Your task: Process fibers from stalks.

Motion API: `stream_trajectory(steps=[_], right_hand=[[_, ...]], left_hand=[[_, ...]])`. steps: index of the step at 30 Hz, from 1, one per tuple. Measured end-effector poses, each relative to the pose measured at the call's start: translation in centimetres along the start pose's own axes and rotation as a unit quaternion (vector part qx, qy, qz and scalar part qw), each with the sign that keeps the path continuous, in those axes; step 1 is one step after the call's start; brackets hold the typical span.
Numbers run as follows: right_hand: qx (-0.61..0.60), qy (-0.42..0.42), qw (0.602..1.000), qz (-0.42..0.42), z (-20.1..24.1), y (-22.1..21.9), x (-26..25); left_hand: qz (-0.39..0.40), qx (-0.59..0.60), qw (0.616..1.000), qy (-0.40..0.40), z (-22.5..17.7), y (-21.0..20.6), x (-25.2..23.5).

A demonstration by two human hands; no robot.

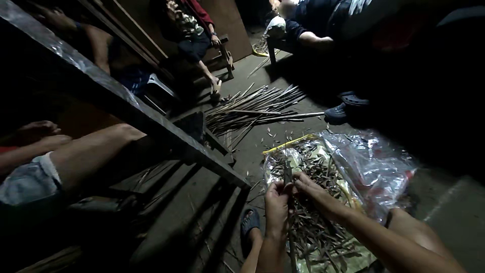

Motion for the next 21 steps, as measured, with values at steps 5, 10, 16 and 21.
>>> stream_trajectory(steps=[5,10,16,21], right_hand=[[0.003,0.054,0.999,0.006,0.4,-0.3,-0.2],[0.097,0.115,0.988,0.016,0.8,0.5,0.0],[0.336,0.17,0.926,0.031,1.4,1.5,0.2],[0.484,0.27,0.832,-0.025,2.6,2.0,0.5]], left_hand=[[0.004,0.014,1.0,0.003,-0.2,0.1,0.3],[0.027,0.036,0.999,0.014,-0.2,0.0,0.5],[0.057,0.065,0.996,0.026,-0.2,-0.1,0.8],[0.054,0.067,0.995,0.043,0.2,-0.1,0.9]])
Point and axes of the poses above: each hand's wrist, its own x-axis away from the middle knuckle, its own y-axis out of the back of the hand, z = x × y, the point moved 8 cm from there along -x, towards the middle knuckle, and after that the axes turned 15 degrees about y, right-handed, at the moved point
